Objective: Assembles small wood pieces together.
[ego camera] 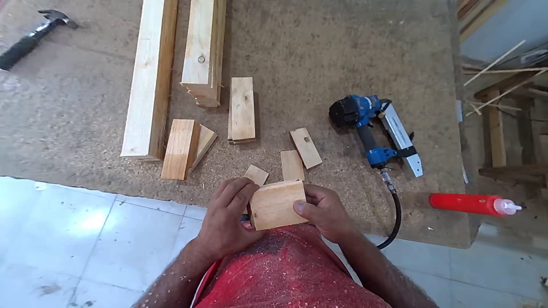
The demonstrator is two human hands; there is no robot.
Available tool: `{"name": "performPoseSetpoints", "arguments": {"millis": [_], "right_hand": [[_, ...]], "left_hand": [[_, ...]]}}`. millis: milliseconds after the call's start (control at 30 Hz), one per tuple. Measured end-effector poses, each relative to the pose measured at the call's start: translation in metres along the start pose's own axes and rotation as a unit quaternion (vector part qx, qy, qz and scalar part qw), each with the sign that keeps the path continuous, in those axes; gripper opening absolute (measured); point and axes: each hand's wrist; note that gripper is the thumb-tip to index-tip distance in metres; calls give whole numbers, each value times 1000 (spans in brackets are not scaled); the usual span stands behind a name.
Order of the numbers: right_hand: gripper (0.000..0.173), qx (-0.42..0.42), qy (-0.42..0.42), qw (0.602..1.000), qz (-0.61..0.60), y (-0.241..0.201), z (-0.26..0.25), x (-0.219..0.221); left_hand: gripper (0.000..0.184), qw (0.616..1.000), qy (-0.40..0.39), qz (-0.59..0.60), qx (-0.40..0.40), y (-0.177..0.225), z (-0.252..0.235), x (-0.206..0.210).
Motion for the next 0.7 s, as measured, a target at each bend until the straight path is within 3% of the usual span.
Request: {"name": "performPoseSetpoints", "arguments": {"millis": [267,333,367,467,567,633,700], "right_hand": [[30,4,6,1000,7,1,-3,-4],[28,24,15,999,-24,-1,-5,-5],[28,43,23,998,-46,-2,-7,-6],[34,147,35,980,-128,-10,-13,-8],[33,233,10,954,-190,-11,-17,-8],[37,274,15,937,-215,-8,-20,-7],[63,286,11,947,-147,-10,-23,-14]], "left_hand": [[86,1000,-21,-21,-4,-2,3,9],[87,999,-18,-36,27,-1,3,7],[81,997,-12,-49,60,-1,3,5],[39,979,7,-89,186,-4,-6,-3],[23,964,33,-75,254,-9,-19,-7],[25,968,7,-57,243,-12,-26,-11],[28,989,-17,11,146,-14,-27,-8]]}}
Point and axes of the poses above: each hand's wrist, its own z-axis away from the middle knuckle, its own x-axis out of the palm, y = z × x, and after that the axes turned 11 degrees about -z, right-handed
